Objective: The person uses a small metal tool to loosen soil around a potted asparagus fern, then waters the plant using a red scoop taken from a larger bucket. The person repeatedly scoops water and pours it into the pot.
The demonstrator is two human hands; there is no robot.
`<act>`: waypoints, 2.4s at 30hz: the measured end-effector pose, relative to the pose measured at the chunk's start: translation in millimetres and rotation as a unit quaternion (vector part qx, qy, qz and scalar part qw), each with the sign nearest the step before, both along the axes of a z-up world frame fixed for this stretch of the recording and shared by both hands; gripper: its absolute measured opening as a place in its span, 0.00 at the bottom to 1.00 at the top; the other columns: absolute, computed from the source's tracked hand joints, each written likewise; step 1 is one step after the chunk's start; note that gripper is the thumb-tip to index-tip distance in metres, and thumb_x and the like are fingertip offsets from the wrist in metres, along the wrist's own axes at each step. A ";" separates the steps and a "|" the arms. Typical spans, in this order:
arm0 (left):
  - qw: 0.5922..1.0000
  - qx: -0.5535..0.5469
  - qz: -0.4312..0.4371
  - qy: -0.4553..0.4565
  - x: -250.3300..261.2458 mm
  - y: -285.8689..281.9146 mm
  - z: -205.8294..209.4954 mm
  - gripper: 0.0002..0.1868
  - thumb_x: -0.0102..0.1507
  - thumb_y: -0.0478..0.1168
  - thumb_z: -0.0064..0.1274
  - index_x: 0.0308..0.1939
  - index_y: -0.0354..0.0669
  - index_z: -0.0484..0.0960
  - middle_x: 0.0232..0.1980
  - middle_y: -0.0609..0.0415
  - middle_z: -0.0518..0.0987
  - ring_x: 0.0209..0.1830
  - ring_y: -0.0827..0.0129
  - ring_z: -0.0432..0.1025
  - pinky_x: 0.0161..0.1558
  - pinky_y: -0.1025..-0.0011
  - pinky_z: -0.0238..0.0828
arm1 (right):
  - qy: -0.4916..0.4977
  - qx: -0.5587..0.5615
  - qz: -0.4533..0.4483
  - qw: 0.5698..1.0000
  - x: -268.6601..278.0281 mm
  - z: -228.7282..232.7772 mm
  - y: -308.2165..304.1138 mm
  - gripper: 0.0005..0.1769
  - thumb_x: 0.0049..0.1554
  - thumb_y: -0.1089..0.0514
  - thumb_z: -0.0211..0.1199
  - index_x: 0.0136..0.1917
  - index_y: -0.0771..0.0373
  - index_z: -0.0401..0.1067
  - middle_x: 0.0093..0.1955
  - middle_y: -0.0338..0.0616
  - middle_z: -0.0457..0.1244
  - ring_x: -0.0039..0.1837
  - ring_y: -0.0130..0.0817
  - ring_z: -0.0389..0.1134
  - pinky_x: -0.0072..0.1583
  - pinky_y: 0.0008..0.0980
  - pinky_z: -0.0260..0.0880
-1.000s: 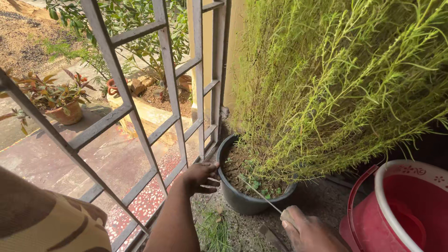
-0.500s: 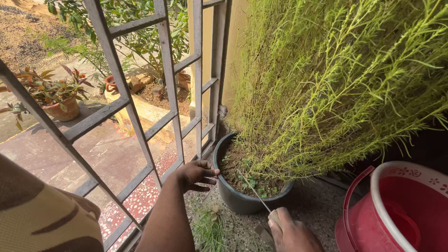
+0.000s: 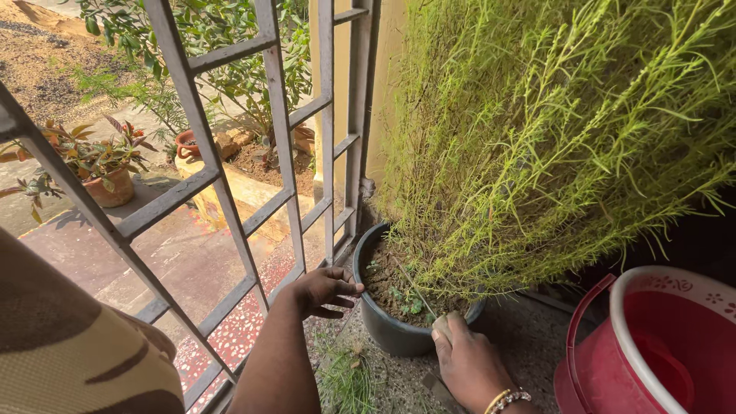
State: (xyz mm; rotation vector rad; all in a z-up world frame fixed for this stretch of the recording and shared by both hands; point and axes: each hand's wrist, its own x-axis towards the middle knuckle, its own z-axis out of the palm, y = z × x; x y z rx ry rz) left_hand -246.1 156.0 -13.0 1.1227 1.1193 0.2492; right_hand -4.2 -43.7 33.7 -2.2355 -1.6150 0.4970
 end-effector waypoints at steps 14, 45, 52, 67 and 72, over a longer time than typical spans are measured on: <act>1.000 0.016 0.004 -0.016 -1.6 8.2 3.1 0.15 0.55 0.48 0.70 0.34 0.52 0.78 0.42 0.62 0.83 0.48 0.72 0.78 0.48 0.64 0.75 | -0.035 -0.051 -0.012 0.998 8.7 5.7 34.3 0.15 0.64 0.46 0.53 0.53 0.58 0.64 0.47 0.55 0.70 0.53 0.58 0.71 0.57 0.55 0.69; 0.998 -0.031 -0.018 -0.044 8.0 22.1 -14.3 0.11 0.58 0.49 0.66 0.39 0.54 0.83 0.44 0.61 0.83 0.50 0.70 0.78 0.51 0.62 0.75 | 0.017 -0.007 0.167 0.986 69.8 -16.2 -18.6 0.12 0.62 0.49 0.58 0.52 0.58 0.67 0.42 0.53 0.72 0.48 0.47 0.79 0.49 0.50 0.74; 0.999 0.001 -0.028 -0.019 7.0 21.0 -5.1 0.11 0.56 0.49 0.67 0.36 0.54 0.83 0.43 0.64 0.86 0.48 0.71 0.78 0.50 0.64 0.77 | -0.059 -0.161 0.051 0.984 53.8 64.8 -22.2 0.16 0.62 0.44 0.55 0.60 0.49 0.68 0.45 0.52 0.73 0.51 0.51 0.76 0.55 0.50 0.74; 0.999 -0.001 -0.016 -0.033 6.5 18.8 -5.2 0.11 0.54 0.48 0.69 0.33 0.54 0.83 0.41 0.63 0.84 0.47 0.72 0.79 0.48 0.65 0.76 | 0.033 -0.066 0.054 0.996 38.2 11.2 -13.2 0.16 0.61 0.47 0.59 0.59 0.54 0.68 0.50 0.52 0.73 0.58 0.55 0.72 0.56 0.53 0.73; 0.999 0.006 -0.024 -0.030 3.3 16.1 -6.5 0.13 0.55 0.49 0.69 0.33 0.52 0.80 0.42 0.63 0.84 0.48 0.72 0.77 0.48 0.65 0.75 | 0.033 0.009 0.059 0.998 35.6 -11.5 -18.0 0.19 0.58 0.48 0.58 0.61 0.53 0.67 0.49 0.49 0.74 0.55 0.51 0.75 0.53 0.49 0.77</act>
